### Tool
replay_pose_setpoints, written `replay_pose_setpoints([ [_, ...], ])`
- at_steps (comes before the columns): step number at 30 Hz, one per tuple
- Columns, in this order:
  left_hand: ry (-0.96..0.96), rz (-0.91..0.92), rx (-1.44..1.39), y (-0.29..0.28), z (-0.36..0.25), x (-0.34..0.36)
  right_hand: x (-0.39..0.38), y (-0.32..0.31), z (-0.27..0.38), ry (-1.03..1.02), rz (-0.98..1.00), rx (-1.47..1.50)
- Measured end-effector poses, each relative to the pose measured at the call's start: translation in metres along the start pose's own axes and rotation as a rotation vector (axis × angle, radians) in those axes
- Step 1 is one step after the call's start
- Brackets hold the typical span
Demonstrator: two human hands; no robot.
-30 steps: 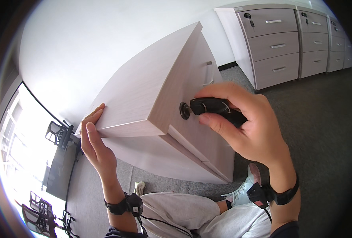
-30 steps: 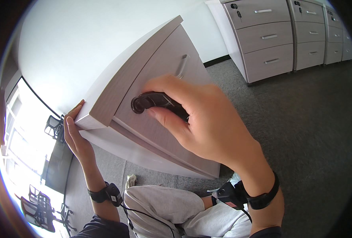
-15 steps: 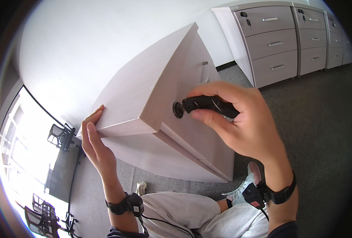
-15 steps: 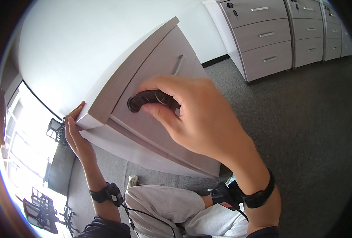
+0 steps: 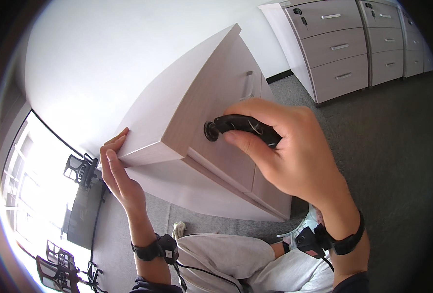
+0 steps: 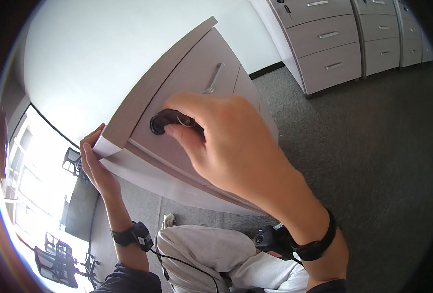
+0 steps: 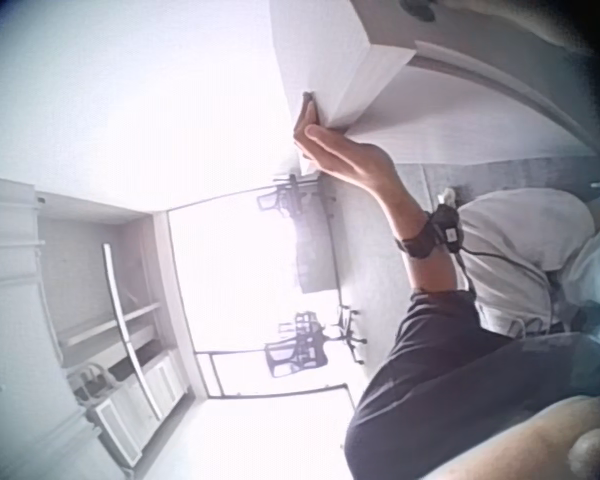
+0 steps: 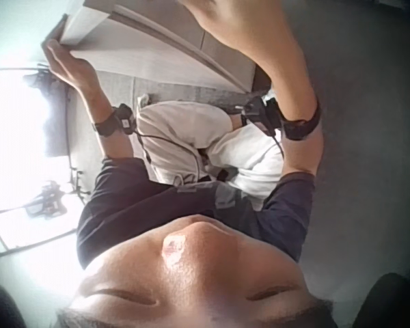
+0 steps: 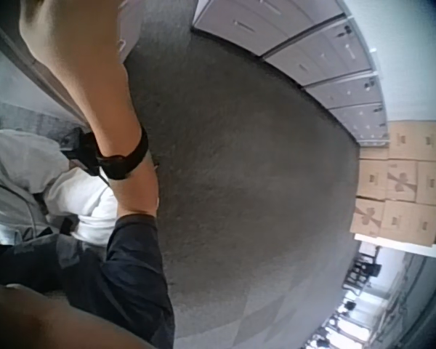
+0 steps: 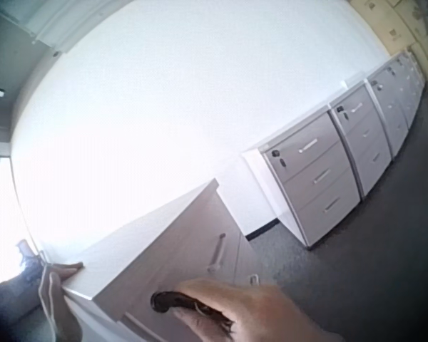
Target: The recorder uses a screwdriver and keys to disassemble and inspect the lock mechanism on a desk drawer while sitting on the floor.
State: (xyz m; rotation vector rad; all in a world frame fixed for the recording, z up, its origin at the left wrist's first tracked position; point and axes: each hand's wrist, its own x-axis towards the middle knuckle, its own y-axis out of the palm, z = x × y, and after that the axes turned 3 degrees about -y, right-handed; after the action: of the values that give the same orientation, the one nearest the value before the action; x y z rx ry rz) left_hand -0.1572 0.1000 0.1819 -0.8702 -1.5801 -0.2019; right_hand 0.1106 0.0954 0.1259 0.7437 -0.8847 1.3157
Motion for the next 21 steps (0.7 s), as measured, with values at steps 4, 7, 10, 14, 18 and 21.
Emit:
replay_pose_setpoints([
  [4, 0.012, 0.002, 0.022, -0.002, 0.003, -0.002, 0.002, -0.004, -0.004, -0.097, 0.056, -0.070],
  [7, 0.023, 0.000, 0.055, -0.001, -0.002, -0.001, 0.004, -0.007, -0.008, -0.236, 0.040, -0.161],
  [10, 0.023, 0.012, 0.039, -0.003, 0.001, -0.002, 0.004, -0.008, -0.012, -0.348, 0.011, -0.232],
  [14, 0.024, 0.006, 0.067, -0.002, 0.000, -0.003, 0.001, -0.012, 0.005, 0.172, 0.154, -0.162],
  [18, 0.013, -0.007, 0.074, -0.003, 0.000, -0.002, 0.004, 0.001, 0.022, 0.423, 0.158, -0.087],
  [21, 0.023, -0.008, 0.077, -0.003, 0.004, -0.004, -0.001, 0.007, 0.015, 0.442, 0.044, 0.108],
])
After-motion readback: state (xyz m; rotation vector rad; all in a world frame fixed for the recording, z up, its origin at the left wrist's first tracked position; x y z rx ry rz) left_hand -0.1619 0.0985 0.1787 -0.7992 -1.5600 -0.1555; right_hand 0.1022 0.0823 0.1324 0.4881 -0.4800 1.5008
